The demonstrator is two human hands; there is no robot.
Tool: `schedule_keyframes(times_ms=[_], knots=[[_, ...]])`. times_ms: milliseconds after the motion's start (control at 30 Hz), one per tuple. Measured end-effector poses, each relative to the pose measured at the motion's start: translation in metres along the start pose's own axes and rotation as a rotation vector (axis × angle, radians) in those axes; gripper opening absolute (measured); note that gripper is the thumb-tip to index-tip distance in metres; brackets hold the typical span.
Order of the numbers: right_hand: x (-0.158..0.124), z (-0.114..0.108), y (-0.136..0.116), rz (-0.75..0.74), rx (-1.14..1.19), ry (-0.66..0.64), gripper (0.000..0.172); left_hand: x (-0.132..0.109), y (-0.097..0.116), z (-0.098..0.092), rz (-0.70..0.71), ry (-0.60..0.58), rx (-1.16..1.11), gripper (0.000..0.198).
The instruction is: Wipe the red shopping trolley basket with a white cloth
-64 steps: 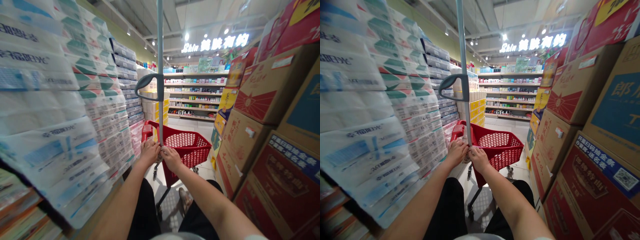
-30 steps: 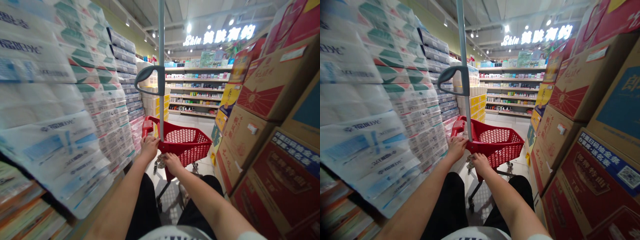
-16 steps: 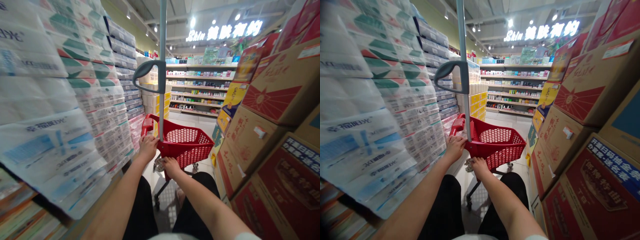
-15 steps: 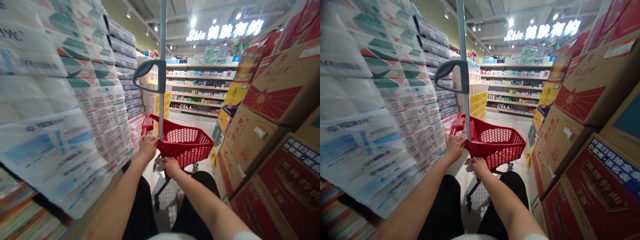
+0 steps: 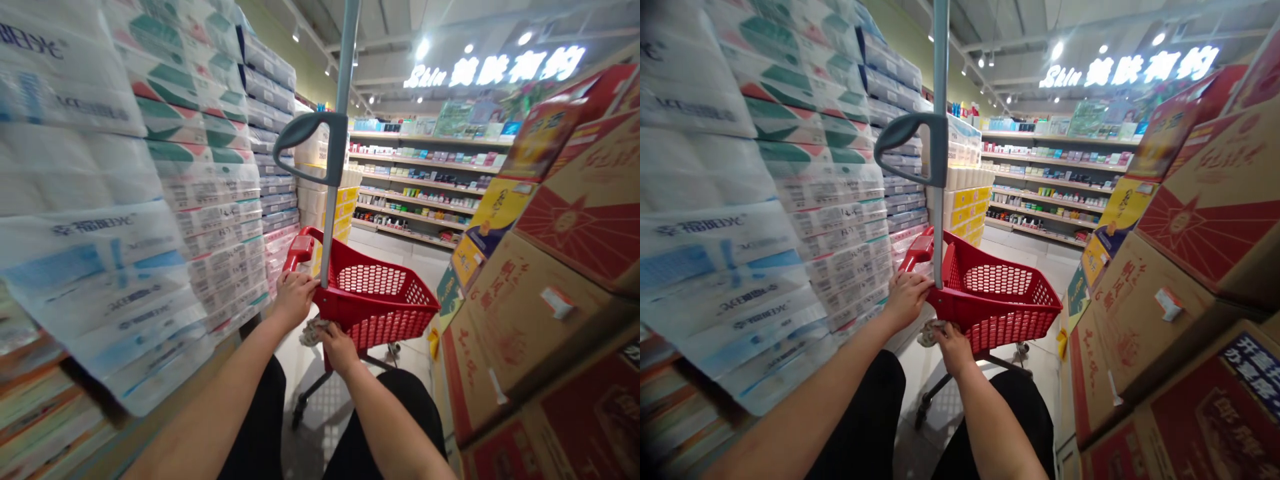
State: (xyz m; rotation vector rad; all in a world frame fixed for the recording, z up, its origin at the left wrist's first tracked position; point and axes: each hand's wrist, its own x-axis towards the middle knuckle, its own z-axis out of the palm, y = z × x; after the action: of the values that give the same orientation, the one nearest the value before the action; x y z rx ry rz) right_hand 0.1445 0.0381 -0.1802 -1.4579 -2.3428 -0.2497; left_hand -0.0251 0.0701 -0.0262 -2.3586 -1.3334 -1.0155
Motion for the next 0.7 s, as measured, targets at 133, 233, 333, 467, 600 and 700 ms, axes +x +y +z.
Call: schedule_keyframes(times_ms=[133, 233, 333, 467, 600, 700], knots=[[0.008, -0.002, -0.007, 0.078, 0.035, -0.040, 0.056, 0.001, 0.013, 0.007, -0.001, 0.019, -0.006, 0.028], [0.006, -0.005, -0.004, 0.135, 0.038, 0.055, 0.047, 0.000, 0.024, 0.010, -0.001, 0.019, -0.006, 0.028], [-0.004, -0.006, 0.004, 0.124, 0.013, 0.105, 0.043, -0.002, 0.033, 0.010, 0.008, 0.005, -0.018, 0.029], [-0.026, -0.008, 0.015, 0.045, -0.014, 0.056, 0.040, -0.007, 0.041, 0.006, 0.004, -0.006, -0.028, 0.029], [-0.048, -0.011, 0.026, -0.027, -0.031, 0.102, 0.041, -0.013, 0.047, 0.000, -0.019, 0.011, -0.022, 0.027], [-0.061, -0.010, 0.033, -0.107, -0.039, 0.104, 0.041, -0.017, 0.053, -0.004, -0.025, 0.029, -0.021, 0.026]])
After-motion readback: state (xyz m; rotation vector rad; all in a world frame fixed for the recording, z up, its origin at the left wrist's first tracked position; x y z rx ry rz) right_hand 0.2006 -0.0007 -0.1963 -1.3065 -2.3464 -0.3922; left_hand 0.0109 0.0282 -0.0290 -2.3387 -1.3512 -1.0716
